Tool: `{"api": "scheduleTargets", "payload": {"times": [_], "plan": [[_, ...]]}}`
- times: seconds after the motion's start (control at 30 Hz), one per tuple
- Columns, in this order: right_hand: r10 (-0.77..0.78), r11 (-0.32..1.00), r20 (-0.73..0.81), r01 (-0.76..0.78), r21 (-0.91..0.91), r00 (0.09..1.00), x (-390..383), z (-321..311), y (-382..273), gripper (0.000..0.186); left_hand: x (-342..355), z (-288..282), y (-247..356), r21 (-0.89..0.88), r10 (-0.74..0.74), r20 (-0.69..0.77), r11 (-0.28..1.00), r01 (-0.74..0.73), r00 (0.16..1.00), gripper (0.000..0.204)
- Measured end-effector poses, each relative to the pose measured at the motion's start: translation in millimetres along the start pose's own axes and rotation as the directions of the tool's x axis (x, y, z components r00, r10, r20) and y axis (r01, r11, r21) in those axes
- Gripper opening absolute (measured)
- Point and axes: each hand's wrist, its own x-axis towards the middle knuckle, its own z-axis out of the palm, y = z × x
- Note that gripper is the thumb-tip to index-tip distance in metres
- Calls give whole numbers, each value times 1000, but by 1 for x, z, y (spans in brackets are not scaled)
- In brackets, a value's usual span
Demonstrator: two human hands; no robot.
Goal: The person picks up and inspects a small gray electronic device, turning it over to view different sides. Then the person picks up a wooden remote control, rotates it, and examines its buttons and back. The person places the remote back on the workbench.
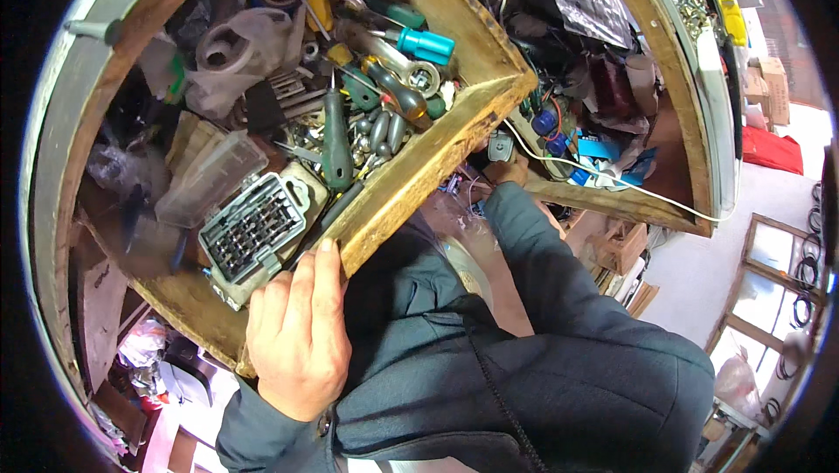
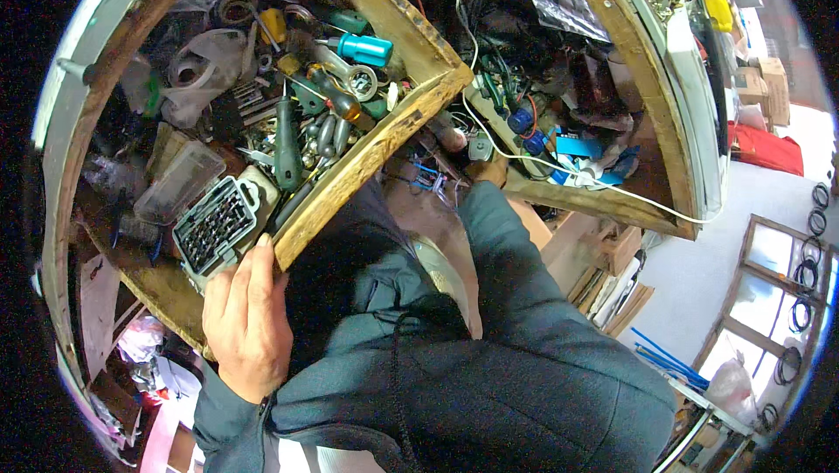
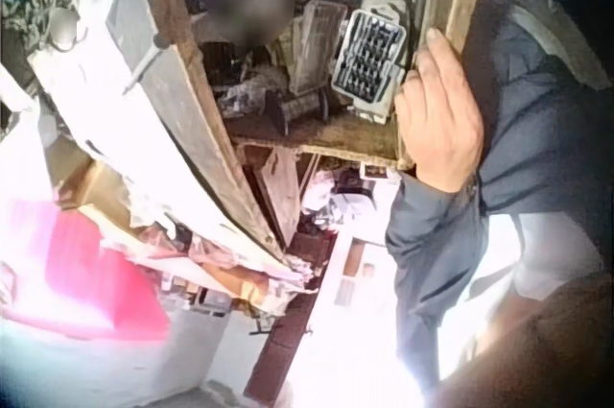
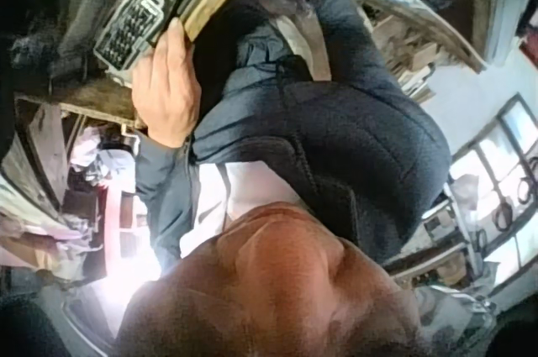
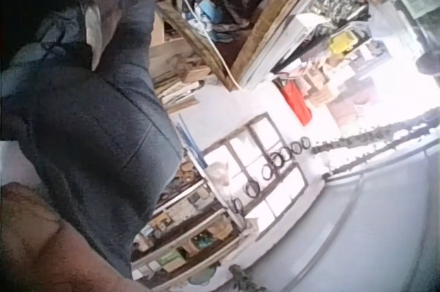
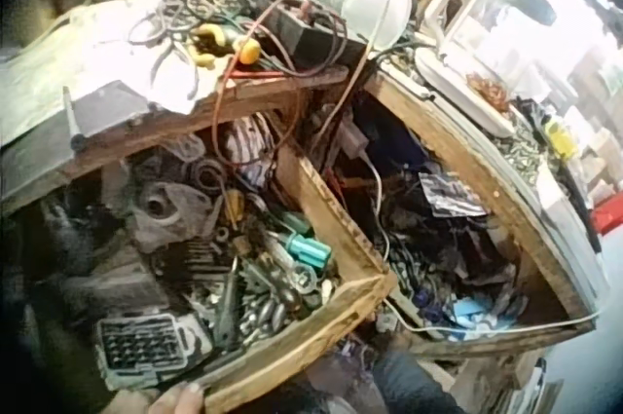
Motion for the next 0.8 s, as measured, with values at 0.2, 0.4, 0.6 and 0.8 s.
{"api": "scheduleTargets", "payload": {"times": [0.2,0.4,0.6,0.8], "plan": [[21,928,-18,-26,-371,1000,-82,13,-69,57,-10,-4,8,0,-46,-5,999,46,999,48],[190,830,362,48,-556,913,-110,36,-22,50,-4,-1,3,30,65,-69,998,-63,995,52],[147,905,820,258,-337,553,-186,27,-124,28,-14,3,2,162,82,-93,985,-66,992,53],[-88,845,789,465,-263,607,-190,18,-100,29,-17,7,2,200,100,-117,977,-75,988,53]]}}
